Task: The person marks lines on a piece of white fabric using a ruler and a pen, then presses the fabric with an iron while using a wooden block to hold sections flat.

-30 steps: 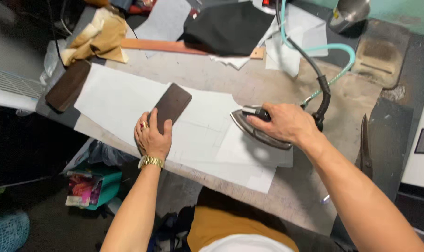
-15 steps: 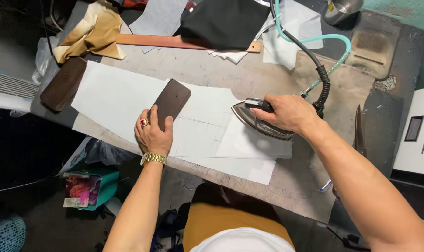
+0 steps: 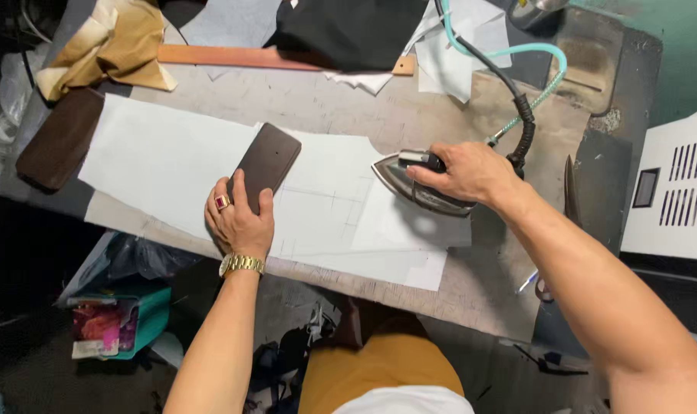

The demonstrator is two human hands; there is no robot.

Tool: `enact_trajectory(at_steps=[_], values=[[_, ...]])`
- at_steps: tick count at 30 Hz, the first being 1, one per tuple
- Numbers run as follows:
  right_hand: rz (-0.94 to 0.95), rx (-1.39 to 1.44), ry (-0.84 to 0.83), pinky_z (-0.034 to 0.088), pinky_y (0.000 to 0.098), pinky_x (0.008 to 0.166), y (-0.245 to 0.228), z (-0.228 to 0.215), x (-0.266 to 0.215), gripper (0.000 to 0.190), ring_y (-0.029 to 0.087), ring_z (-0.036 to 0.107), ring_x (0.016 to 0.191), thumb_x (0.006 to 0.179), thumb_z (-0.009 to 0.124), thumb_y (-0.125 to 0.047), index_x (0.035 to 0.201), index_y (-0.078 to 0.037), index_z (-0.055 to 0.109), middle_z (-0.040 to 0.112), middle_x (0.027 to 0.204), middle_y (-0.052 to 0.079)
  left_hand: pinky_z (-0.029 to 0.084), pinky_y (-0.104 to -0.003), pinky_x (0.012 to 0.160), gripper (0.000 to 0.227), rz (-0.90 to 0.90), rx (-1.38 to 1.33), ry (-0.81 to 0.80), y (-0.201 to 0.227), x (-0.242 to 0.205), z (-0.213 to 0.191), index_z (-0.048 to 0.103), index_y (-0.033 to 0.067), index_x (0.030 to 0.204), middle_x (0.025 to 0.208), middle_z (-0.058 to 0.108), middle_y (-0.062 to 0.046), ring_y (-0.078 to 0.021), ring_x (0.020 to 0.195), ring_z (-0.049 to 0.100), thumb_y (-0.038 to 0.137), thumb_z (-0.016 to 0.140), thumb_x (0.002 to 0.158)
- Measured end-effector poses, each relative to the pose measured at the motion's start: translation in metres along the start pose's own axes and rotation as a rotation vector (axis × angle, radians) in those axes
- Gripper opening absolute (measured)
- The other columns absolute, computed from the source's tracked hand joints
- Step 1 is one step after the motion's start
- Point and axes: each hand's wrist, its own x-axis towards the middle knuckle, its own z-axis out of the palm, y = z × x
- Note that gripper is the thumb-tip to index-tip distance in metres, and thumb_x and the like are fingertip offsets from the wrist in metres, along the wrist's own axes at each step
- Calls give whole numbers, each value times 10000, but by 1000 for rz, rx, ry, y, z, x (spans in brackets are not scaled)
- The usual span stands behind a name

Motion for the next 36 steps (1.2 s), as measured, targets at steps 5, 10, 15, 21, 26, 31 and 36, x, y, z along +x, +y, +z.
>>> enact_trajectory(at_steps=[5, 10, 15, 21, 26, 31, 36], values=[[1, 10, 24, 564, 474, 832, -5, -5, -5, 615, 399, 734, 978, 903, 522, -722, 1011, -145, 706, 748, 893, 228, 436, -488, 983, 527, 11, 23, 72, 1, 1, -1, 659, 133, 1346, 1234, 593, -132, -335, 1160, 578, 509, 622, 978], [8, 52, 3, 566, 474, 834, 0, 1, -3, 607, 400, 726, 997, 905, 529, -714, 1027, -145, 700, 745, 925, 224, 431, -492, 988, 526, -2, 22, 7, 1, -3, -3, 641, 140, 1364, 1251, 591, -135, -340, 1172, 570, 520, 568, 1008], [-27, 72, 5, 564, 485, 816, 6, 2, 1, 597, 407, 725, 957, 920, 517, -708, 973, -132, 667, 729, 868, 225, 427, -499, 990, 532, -4, 36, -4, 0, -4, 1, 639, 135, 1368, 1262, 587, -136, -344, 1184, 565, 514, 594, 997], [-137, 16, -40, 576, 469, 816, 9, -11, -6, 586, 378, 746, 951, 934, 514, -698, 953, -133, 670, 744, 865, 213, 435, -487, 987, 533, -25, 69, -22, 4, 0, 0, 651, 159, 1362, 1254, 596, -115, -322, 1178, 571, 532, 580, 988], [-227, -136, -100, 589, 427, 797, 15, 1, -8, 573, 335, 759, 908, 912, 494, -737, 925, -183, 636, 747, 836, 147, 439, -484, 981, 531, -9, 86, -32, 0, -7, 0, 646, 156, 1369, 1256, 593, -116, -320, 1179, 573, 521, 590, 987], [-180, -67, -32, 583, 460, 752, 6, -2, -8, 595, 378, 745, 858, 950, 456, -712, 936, -140, 621, 721, 782, 179, 451, -485, 970, 524, 12, 96, 18, 2, -6, 0, 666, 143, 1346, 1246, 599, -125, -335, 1163, 585, 519, 604, 986], [-173, -23, 33, 575, 462, 723, 6, 9, -2, 582, 390, 743, 811, 978, 466, -684, 925, -125, 618, 706, 748, 189, 453, -487, 963, 527, 17, 84, 25, 2, -5, 0, 672, 138, 1338, 1240, 602, -126, -338, 1157, 589, 526, 601, 988]])
